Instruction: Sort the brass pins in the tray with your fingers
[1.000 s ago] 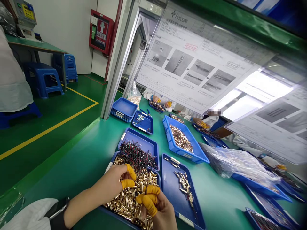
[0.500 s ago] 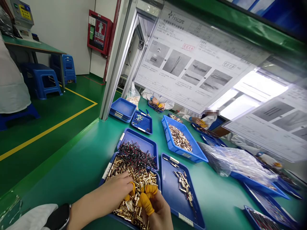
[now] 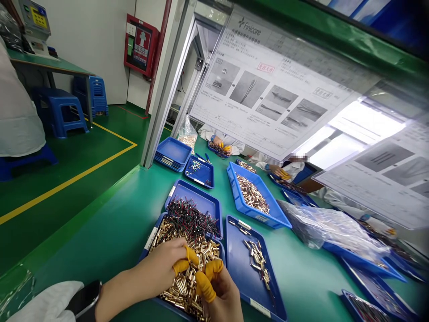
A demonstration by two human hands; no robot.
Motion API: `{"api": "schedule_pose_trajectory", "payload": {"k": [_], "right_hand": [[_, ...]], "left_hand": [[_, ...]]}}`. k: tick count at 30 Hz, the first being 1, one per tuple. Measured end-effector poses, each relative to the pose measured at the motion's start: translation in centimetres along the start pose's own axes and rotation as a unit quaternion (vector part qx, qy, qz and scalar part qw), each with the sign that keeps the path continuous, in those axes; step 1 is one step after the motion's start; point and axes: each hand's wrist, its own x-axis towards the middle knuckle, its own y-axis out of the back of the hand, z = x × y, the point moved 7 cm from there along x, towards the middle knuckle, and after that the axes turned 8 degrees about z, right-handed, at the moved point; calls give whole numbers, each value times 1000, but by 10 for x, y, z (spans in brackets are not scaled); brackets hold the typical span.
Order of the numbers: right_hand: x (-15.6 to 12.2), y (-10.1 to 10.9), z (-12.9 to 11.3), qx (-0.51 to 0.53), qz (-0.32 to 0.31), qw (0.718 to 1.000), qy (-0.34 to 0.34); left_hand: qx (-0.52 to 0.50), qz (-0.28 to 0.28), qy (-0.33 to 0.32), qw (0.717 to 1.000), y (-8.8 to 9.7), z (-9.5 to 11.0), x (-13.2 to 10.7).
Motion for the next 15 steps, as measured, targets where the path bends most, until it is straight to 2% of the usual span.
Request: {"api": "schedule_pose_trajectory", "payload": {"k": [2, 5, 8, 15], "right_hand": [[1, 1, 0, -11, 1, 1000, 22], [2, 3, 2, -57, 0, 997, 48], [2, 4, 2, -87, -4, 994, 64], [1, 1, -4, -107, -14, 989, 98]], "left_hand": [[-133, 48, 84, 986, 3, -12, 4], [-270, 82, 171, 944, 1, -27, 5], [-334, 84, 189, 920, 0, -32, 7], [-365, 69, 201, 906, -5, -34, 7]]}}
